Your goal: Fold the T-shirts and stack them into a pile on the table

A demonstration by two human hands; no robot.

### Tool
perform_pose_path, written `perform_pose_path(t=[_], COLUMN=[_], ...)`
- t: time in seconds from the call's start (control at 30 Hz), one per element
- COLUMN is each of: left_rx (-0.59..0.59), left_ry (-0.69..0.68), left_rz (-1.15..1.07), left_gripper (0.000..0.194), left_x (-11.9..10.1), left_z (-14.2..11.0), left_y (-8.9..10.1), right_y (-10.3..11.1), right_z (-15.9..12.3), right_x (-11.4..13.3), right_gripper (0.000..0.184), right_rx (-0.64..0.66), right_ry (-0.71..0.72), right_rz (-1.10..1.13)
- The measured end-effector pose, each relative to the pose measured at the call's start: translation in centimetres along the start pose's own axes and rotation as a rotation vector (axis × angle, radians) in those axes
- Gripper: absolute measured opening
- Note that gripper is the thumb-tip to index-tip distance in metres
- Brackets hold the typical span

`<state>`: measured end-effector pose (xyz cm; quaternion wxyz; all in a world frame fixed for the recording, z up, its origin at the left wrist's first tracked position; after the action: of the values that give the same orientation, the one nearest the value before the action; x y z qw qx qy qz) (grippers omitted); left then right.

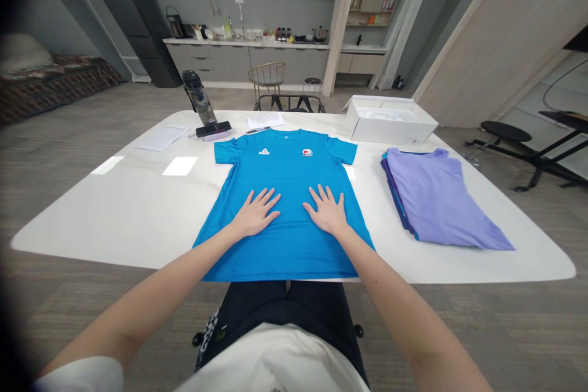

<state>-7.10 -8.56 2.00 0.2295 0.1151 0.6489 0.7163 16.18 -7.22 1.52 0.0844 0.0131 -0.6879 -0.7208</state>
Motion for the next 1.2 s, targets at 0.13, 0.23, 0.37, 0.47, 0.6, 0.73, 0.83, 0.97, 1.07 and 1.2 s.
perform_pose_path(t=[0.13, 0.23, 0.37, 0.47, 0.6, 0.73, 0.83, 0.97, 1.07, 1.2], left_rx=[-0.011, -0.02, -0.03, -0.032, -0.032, 0.001, 0.015, 0.027, 0.048, 0.077], left_ry=[-0.015, -0.028, -0.052, -0.057, 0.008, 0.004, -0.067, -0.115, -0.139, -0.182], left_rz=[-0.001, -0.007, -0.013, -0.014, -0.004, -0.012, -0.034, -0.036, -0.04, -0.058], left_gripper=[0.067, 0.067, 0.067, 0.066, 0.064, 0.065, 0.066, 0.066, 0.066, 0.067], left_x=[-0.6, -1.3, -2.3, -2.2, -0.2, 0.9, -0.1, -2.0, -3.3, -4.8], left_z=[-1.4, -2.6, -4.1, -4.1, -2.9, -2.9, -4.1, -5.5, -6.2, -7.3], left_y=[0.3, 0.5, 0.6, 1.0, 1.5, 1.1, 0.8, 1.0, 1.2, 1.3], right_y=[0.1, 0.1, 0.3, 0.3, 0.3, 0.1, -0.1, 0.2, 0.5, 0.9], right_z=[-1.8, -3.9, -6.6, -7.4, -7.2, -8.6, -10.8, -13.4, -14.8, -16.9], right_x=[0.2, 0.5, 1.4, 1.1, -2.4, -5.0, -5.1, -3.9, -3.0, -1.9], right_gripper=[0.074, 0.074, 0.075, 0.073, 0.069, 0.068, 0.069, 0.068, 0.065, 0.062], right_rx=[-0.016, -0.025, -0.041, -0.009, -0.01, -0.054, -0.069, -0.04, 0.01, 0.059], right_ry=[0.007, 0.02, 0.056, 0.068, -0.044, -0.042, -0.008, 0.048, 0.089, 0.138], right_rz=[-0.003, -0.008, -0.009, 0.011, 0.003, -0.048, -0.054, -0.032, 0.002, 0.02])
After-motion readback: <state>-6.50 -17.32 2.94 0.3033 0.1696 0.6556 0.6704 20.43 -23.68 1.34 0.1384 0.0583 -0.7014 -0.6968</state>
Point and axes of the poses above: each hand's wrist, its own z-axis towards the middle knuckle, its own y-axis out of the back of the hand, x = y × z, the point moved 7 cm from there along z, towards the middle knuckle, and after that the axes turned 6 degrees about -x, right-handed, at the moved point
